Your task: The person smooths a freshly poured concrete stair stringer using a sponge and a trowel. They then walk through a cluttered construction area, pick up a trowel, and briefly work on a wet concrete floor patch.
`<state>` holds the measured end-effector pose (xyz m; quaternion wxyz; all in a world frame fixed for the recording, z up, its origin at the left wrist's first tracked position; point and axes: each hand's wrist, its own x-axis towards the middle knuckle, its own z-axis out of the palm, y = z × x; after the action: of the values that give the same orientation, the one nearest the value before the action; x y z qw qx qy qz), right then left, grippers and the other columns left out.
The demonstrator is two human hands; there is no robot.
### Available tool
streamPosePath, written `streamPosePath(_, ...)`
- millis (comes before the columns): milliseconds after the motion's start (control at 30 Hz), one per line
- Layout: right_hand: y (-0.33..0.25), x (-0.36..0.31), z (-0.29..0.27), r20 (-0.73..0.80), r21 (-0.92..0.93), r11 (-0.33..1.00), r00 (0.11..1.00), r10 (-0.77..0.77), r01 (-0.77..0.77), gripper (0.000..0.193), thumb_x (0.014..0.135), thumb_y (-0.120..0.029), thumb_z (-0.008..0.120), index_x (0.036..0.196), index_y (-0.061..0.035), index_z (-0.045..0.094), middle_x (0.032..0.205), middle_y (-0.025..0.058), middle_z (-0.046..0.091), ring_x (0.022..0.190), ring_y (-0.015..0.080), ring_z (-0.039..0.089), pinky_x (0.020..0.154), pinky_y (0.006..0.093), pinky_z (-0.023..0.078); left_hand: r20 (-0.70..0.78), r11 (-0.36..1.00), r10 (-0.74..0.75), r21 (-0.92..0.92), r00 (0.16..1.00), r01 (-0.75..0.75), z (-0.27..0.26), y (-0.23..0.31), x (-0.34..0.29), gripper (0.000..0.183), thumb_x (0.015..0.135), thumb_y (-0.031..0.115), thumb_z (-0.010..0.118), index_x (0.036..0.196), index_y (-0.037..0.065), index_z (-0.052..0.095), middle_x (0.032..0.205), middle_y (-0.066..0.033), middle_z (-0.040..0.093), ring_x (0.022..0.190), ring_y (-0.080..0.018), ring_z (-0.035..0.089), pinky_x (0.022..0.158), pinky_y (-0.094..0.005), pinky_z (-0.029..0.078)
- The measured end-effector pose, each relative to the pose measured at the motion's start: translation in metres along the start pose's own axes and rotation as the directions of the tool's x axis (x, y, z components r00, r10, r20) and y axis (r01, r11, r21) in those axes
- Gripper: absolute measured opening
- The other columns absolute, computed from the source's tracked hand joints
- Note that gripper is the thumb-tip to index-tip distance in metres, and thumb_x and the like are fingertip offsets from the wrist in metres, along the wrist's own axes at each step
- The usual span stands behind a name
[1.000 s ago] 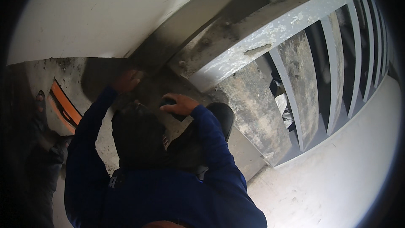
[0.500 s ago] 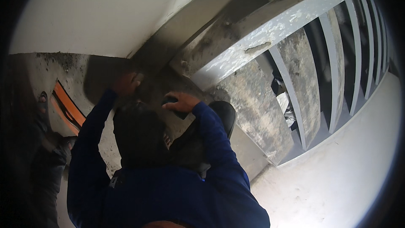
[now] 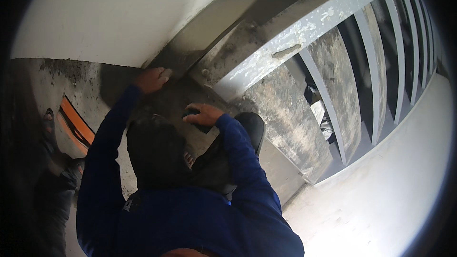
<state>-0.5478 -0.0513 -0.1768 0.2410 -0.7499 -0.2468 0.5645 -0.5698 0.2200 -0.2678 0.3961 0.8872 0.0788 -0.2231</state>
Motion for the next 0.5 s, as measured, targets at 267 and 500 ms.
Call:
streamPosePath(267, -0.008, -0.015, -0.012, 0.093, 0.177, 0.979, 0.992, 0.082, -0.097, 0.060, 0.082, -0.049, 0.064, 0.126, -0.0084, 0.056, 0.121, 0.0185, 0.060, 0.115, 0.0291, 0.055, 0.098, 0.0370, 0.041, -0.085, 0.992, 0.123, 0.038, 0.989, -0.120, 0.010, 0.036, 0.071, 0.036, 0.082, 0.031, 0.056, 0.099, -0.001, 0.062, 0.102, -0.0242, 0.064, 0.099, -0.0404, 0.060, 0.087, -0.0469, 0.047)
streamPosePath(500, -0.003, -0.017, -0.013, 0.029, 0.060, 0.998, 1.000, 0.008, -0.010, 0.053, 0.084, -0.044, 0.063, 0.127, -0.0135, 0.054, 0.123, 0.0163, 0.058, 0.115, 0.0277, 0.055, 0.098, 0.0362, 0.041, -0.023, 0.998, 0.046, 0.048, 0.999, -0.045, -0.001, 0.075, 0.132, 0.038, 0.083, 0.027, 0.056, 0.107, 0.000, 0.062, 0.107, -0.0234, 0.064, 0.103, -0.0387, 0.059, 0.089, -0.0447, 0.046)
